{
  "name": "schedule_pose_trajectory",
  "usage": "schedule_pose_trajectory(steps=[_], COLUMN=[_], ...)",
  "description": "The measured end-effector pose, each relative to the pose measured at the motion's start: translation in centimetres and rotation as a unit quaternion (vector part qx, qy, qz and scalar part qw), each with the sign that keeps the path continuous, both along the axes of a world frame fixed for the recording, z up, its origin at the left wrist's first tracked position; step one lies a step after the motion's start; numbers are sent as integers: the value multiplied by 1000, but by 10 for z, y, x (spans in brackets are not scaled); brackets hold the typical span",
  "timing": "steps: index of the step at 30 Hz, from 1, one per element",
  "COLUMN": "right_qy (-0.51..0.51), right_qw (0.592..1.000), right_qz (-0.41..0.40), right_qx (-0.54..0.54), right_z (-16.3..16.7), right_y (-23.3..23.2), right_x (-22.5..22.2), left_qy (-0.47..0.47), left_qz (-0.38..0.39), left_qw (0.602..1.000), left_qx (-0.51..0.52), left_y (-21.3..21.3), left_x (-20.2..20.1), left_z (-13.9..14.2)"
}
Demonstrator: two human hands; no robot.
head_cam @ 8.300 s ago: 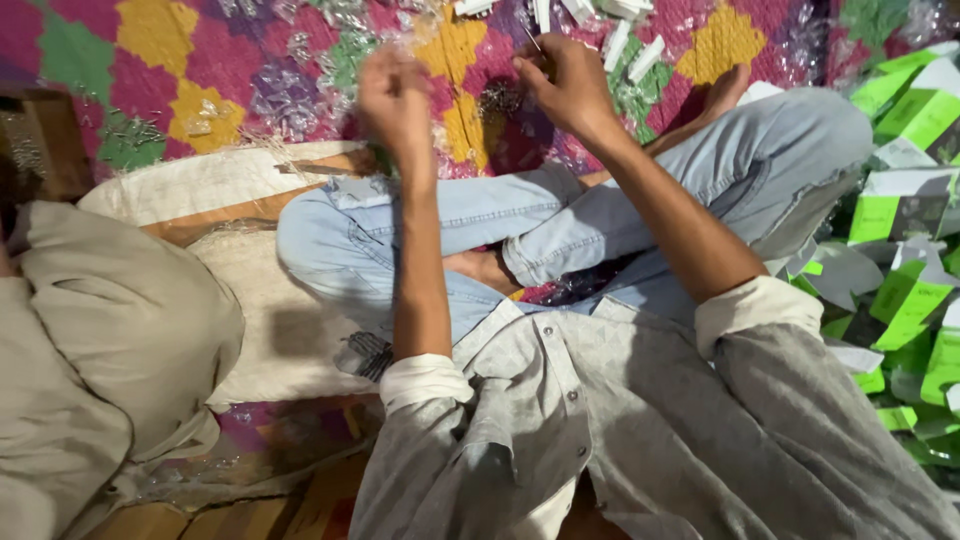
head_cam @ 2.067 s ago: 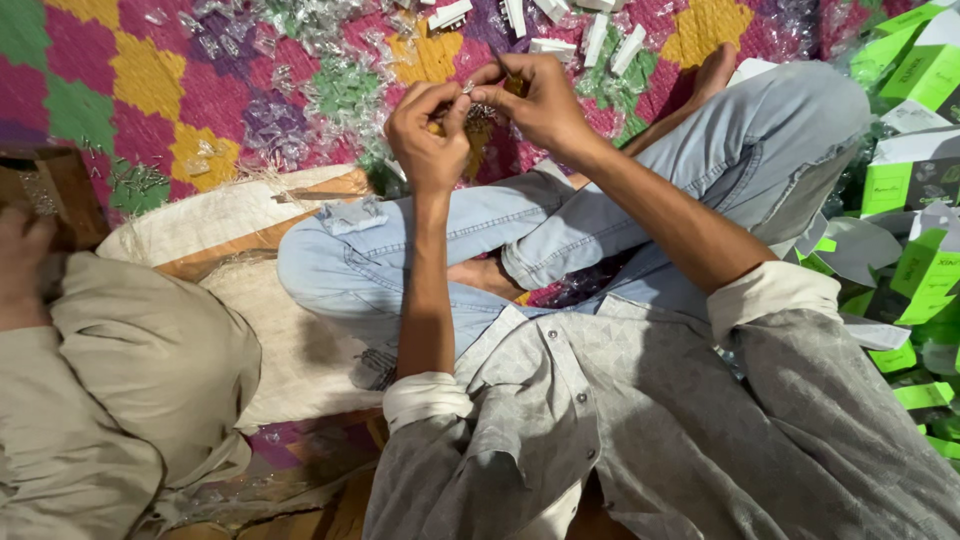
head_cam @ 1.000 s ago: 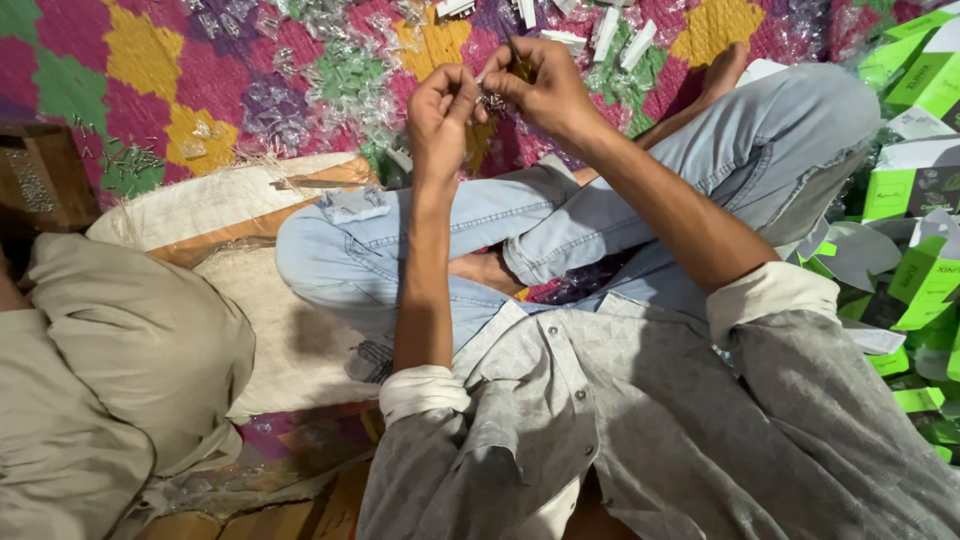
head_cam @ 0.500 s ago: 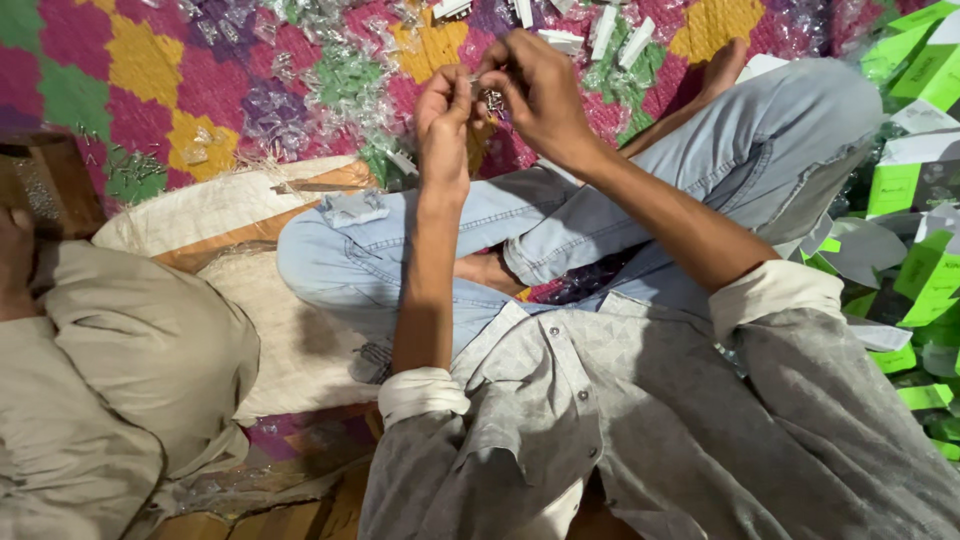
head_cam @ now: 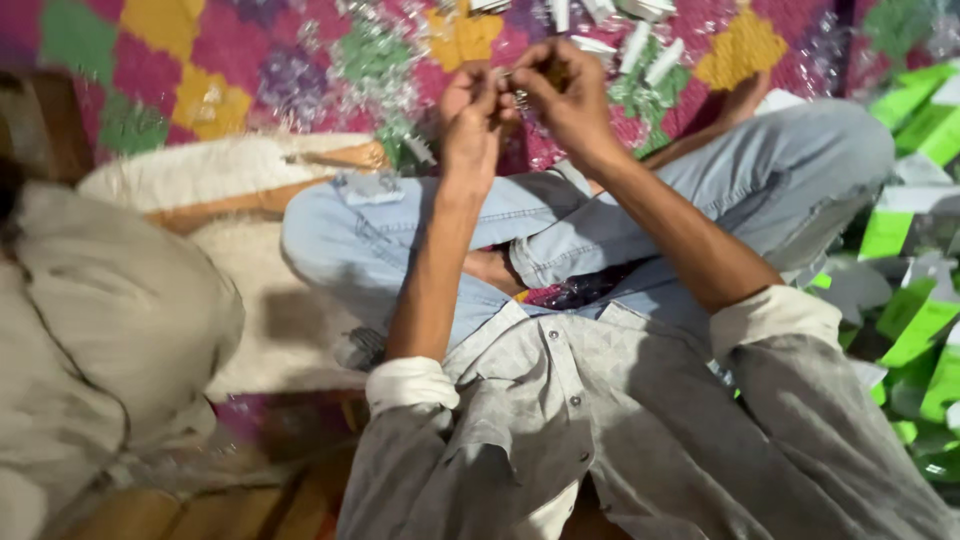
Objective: The person sits on the floor and assembles small white plastic electrical components by hand. They pick up a component, insert a metal pin, and place the finished unit aside, repeating this process continuously.
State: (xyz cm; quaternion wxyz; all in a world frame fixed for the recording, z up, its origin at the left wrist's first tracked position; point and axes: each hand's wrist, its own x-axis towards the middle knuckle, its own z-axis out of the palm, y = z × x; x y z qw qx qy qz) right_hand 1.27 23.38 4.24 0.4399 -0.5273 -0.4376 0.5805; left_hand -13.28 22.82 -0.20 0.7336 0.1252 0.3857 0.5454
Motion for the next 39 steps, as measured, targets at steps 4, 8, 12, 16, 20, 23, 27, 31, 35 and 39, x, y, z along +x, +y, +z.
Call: schedule_pose_trajectory(steps=[4, 8, 12, 16, 20, 23, 27, 31, 35, 39], right_qy=[37, -254, -431, -455, -432, -420, -410, -423, -436, -432], right_qw=[997, 956, 868, 847, 866, 873, 885, 876, 865, 861], right_qz=[-15, 89, 222, 186, 169, 165, 170, 166, 157, 172], right_qx=[-61, 118, 107, 203, 186, 186, 143, 163, 191, 205], right_z=[-8, -11, -10, 3, 25, 35, 41, 40, 33, 28], right_y=[4, 16, 15, 10, 7, 5, 2, 4, 9, 18], right_x=[0, 4, -6, -18, -5, 11, 32, 48, 54, 41], left_qy=[-67, 207, 368, 480, 629, 770, 721, 735, 781, 790], left_qz=[19, 96, 195, 238, 313, 265, -111, -191, -127, -136], left_qw=[998, 973, 903, 840, 707, 539, 673, 612, 520, 497], left_qx=[4, 41, 107, 87, 76, 218, 121, 222, 322, 333], left_y=[5, 18, 32, 35, 28, 41, 81, 103, 110, 121], left_x=[-4, -27, -67, -96, -103, -97, -74, -44, -36, -53], left_z=[1, 2, 6, 34, 79, 96, 83, 62, 56, 63])
